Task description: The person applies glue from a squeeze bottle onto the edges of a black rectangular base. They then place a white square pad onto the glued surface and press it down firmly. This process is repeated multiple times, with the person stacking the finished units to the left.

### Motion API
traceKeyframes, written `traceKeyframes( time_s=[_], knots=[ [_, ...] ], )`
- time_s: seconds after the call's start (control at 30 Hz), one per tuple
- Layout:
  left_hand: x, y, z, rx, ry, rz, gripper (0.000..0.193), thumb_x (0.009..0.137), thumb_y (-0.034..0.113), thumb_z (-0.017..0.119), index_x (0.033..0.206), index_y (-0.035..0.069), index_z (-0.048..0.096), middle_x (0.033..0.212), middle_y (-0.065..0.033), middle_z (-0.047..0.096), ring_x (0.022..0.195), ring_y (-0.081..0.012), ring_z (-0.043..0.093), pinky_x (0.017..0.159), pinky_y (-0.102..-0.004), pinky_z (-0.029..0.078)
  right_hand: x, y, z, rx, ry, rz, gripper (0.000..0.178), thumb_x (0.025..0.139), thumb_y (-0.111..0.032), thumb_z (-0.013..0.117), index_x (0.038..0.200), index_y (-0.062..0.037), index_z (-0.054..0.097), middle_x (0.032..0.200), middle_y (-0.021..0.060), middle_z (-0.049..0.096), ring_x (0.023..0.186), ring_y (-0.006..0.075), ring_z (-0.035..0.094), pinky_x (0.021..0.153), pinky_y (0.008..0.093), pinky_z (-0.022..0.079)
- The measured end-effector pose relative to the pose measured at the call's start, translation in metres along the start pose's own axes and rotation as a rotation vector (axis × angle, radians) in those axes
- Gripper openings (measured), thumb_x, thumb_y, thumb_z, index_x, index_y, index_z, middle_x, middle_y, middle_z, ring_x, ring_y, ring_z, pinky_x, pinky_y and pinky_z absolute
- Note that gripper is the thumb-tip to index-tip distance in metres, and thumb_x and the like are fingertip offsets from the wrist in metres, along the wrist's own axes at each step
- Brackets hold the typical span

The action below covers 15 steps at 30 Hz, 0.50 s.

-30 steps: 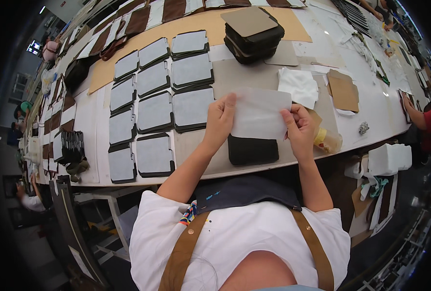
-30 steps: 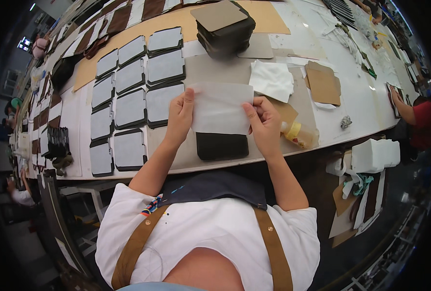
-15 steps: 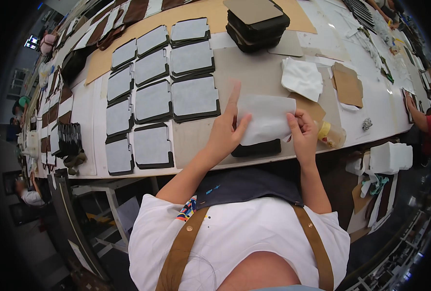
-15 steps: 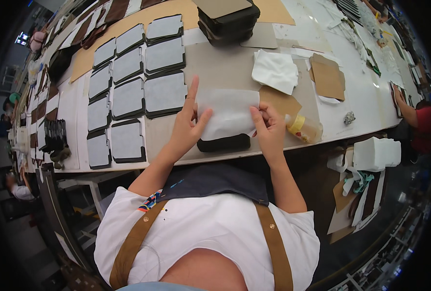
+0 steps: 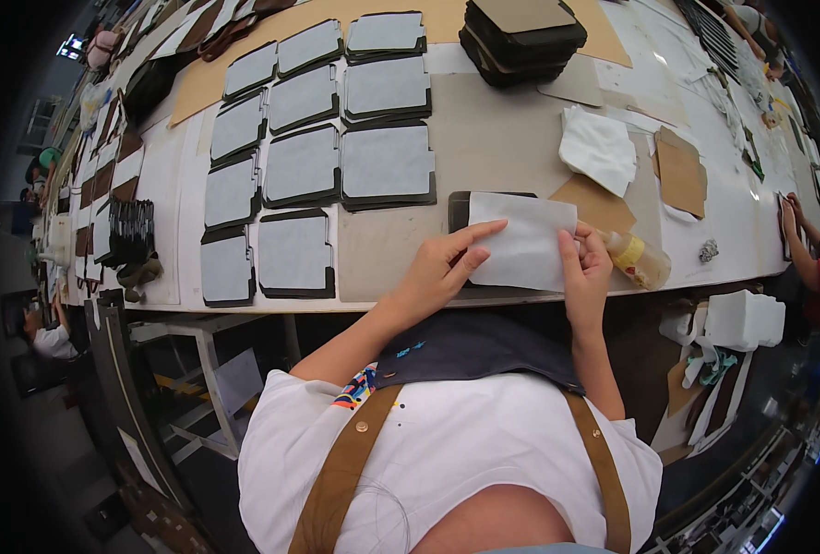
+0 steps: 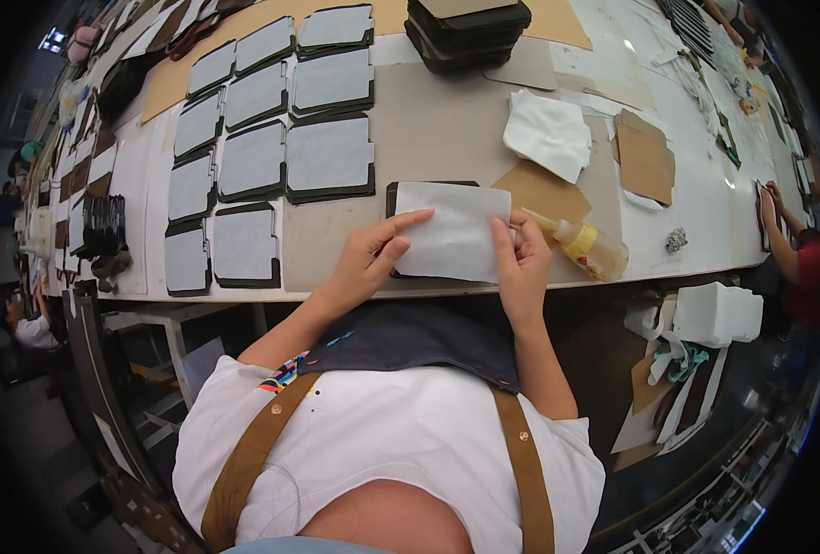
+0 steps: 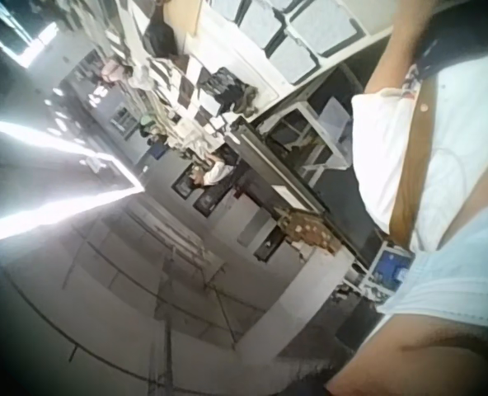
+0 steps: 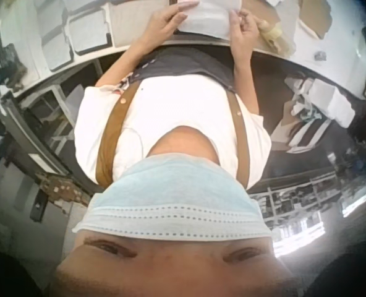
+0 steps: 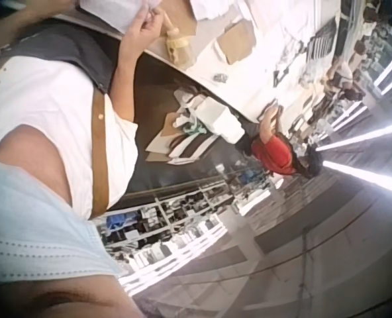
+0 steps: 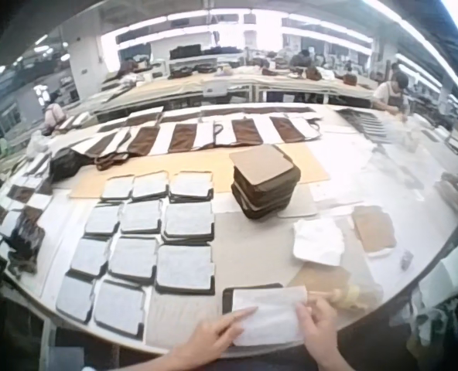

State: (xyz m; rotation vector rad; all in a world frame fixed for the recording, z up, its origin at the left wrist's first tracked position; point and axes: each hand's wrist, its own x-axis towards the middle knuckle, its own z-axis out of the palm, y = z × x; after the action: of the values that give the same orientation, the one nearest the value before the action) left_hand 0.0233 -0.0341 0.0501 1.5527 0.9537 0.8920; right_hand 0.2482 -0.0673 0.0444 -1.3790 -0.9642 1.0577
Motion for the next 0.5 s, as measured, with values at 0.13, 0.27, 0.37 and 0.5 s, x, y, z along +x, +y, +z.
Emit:
traceKeyframes(
  time_s=[0.13,0.27,0.37,0.5],
  knots=[
    [-0.011,-0.015,0.005,0.291,0.086,0.102,0.038,0.097,0.014,0.065,0.135,0.01,0.063,0.078,-0.0094,0.069,0.058,-0.0129,0.05,0.058,-0.0284,0.045,-0.002,0.005,0.002,-0.119,-0.016,-0.022,0.015,0.1,-0.013,0.062,0.106,0.0003,0.064,0.076,-0.005,0.062,0.063,-0.0017,0.046,0.056,0.0173,0.035],
    [-0.016,-0.01,0.001,0.527,0.131,0.077,0.043,0.092,0.015,0.071,0.134,0.012,0.064,0.068,-0.0128,0.061,0.054,-0.0221,0.054,0.056,-0.0328,0.046,0.001,0.01,0.01,-0.342,0.013,-0.163,0.014,0.098,-0.012,0.064,0.102,0.0008,0.065,0.071,-0.0025,0.06,0.059,0.002,0.044,0.053,0.0214,0.036],
    [-0.014,-0.022,0.0,0.585,0.199,0.121,0.043,0.09,0.018,0.073,0.132,0.011,0.065,0.063,-0.0095,0.058,0.054,-0.0244,0.055,0.055,-0.0349,0.045,0.009,0.016,0.014,-0.543,0.012,-0.247,0.015,0.096,-0.012,0.066,0.101,0.0013,0.065,0.069,0.0049,0.059,0.055,0.008,0.045,0.051,0.0261,0.037],
    [-0.013,-0.028,-0.002,0.639,0.204,0.116,0.042,0.089,0.024,0.074,0.126,0.007,0.067,0.061,-0.0116,0.061,0.055,-0.0294,0.059,0.055,-0.0396,0.046,0.013,0.012,0.02,-0.59,0.007,-0.251,0.014,0.095,-0.012,0.066,0.101,0.0009,0.066,0.068,0.0105,0.058,0.052,0.0147,0.047,0.051,0.0301,0.039]
  ],
)
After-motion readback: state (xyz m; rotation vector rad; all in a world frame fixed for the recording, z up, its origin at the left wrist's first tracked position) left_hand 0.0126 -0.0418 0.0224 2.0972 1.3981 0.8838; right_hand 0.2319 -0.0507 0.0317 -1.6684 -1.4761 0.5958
